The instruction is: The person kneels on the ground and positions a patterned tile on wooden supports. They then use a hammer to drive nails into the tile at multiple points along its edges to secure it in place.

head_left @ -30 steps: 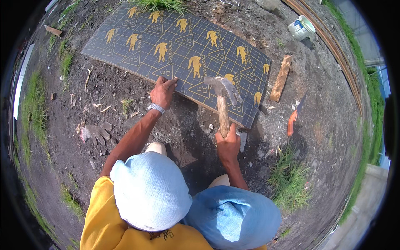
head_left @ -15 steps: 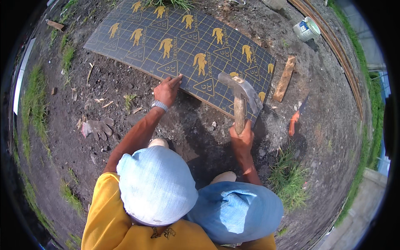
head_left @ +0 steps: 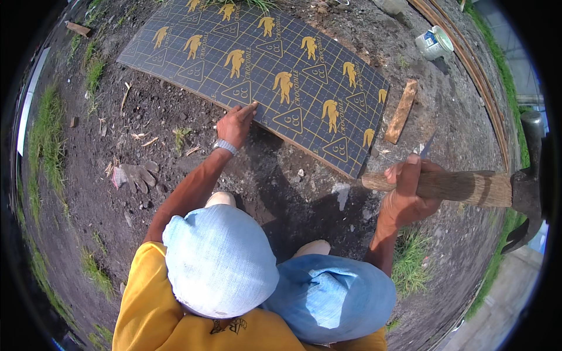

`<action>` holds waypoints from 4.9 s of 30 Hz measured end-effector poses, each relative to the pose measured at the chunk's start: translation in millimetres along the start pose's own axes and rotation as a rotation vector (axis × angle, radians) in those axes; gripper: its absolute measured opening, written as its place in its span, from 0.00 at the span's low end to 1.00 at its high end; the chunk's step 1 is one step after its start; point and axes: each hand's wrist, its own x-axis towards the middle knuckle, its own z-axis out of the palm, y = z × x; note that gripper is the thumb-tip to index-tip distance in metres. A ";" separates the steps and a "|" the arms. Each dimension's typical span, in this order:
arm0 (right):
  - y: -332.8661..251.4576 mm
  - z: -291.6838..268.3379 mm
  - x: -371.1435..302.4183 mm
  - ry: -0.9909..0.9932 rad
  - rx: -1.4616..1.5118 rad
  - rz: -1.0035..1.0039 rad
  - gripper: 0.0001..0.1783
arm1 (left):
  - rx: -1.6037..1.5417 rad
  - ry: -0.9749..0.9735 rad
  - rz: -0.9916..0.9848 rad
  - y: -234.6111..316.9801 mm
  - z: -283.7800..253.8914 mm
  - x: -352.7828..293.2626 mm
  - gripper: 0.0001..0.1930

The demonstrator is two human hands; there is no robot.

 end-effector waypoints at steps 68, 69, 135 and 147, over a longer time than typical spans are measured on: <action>54.5 6.0 -33.1 -0.326 -0.305 0.132 0.11 | -0.083 -0.013 -0.083 1.4 10.7 4.7 0.15; 57.8 3.3 -32.9 -0.334 -0.338 0.103 0.10 | -0.091 -0.018 -0.093 1.8 9.8 4.2 0.16; 42.5 -9.1 50.3 -1.181 -1.590 -0.084 0.10 | 0.163 0.068 -0.595 -233.7 -76.5 132.8 0.35; 51.8 -7.6 42.5 -1.129 -1.551 -0.140 0.05 | 0.161 0.101 -0.450 -251.6 -59.7 126.7 0.34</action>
